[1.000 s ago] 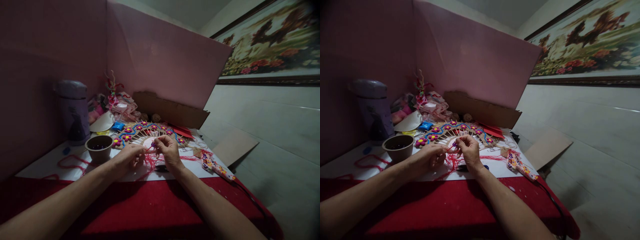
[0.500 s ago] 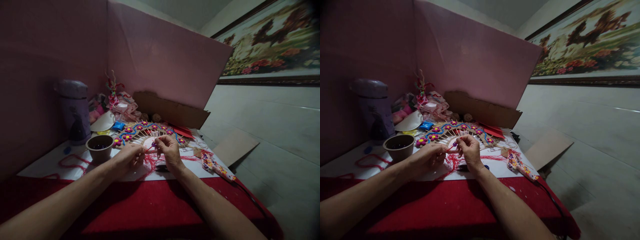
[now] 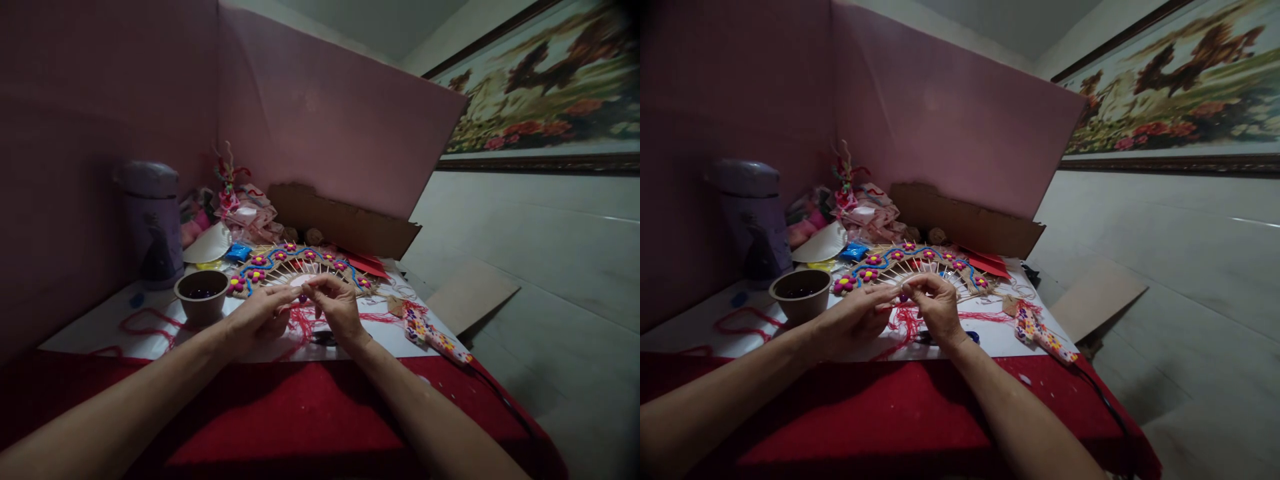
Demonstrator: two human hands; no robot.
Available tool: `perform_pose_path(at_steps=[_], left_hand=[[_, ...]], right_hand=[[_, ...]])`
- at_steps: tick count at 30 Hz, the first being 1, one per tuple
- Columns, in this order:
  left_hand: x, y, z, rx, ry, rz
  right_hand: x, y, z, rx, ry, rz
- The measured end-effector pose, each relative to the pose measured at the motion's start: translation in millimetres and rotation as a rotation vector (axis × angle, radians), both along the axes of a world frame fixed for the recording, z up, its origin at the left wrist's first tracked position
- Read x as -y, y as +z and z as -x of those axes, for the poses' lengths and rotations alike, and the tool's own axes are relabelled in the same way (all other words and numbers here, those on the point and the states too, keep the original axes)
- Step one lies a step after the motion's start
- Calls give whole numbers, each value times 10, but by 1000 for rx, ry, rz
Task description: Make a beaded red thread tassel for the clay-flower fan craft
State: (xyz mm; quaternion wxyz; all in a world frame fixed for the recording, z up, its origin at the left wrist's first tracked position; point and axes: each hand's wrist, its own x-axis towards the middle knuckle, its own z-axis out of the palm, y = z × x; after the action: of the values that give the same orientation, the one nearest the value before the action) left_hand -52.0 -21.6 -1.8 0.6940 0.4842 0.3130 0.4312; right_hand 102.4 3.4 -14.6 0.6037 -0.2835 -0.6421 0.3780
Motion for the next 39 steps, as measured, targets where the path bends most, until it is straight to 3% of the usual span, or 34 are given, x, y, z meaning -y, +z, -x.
perform_pose_path(at_steps=[10,17,27,34,39], left_hand=[[26,12,8,18,-41,51],[32,12,-15,60,91,140],[4,-22,7,-9,-45,81],[35,8,-13,-46,27,131],[39,16,-24,-21,10,134]], right_hand=[[29,45,15,-38,53,84],[28,77,7,-83,-14,75],[44,71,1,-112,55,143],[36,66,1,-131,64,143],[42,67,6,-130,61,143]])
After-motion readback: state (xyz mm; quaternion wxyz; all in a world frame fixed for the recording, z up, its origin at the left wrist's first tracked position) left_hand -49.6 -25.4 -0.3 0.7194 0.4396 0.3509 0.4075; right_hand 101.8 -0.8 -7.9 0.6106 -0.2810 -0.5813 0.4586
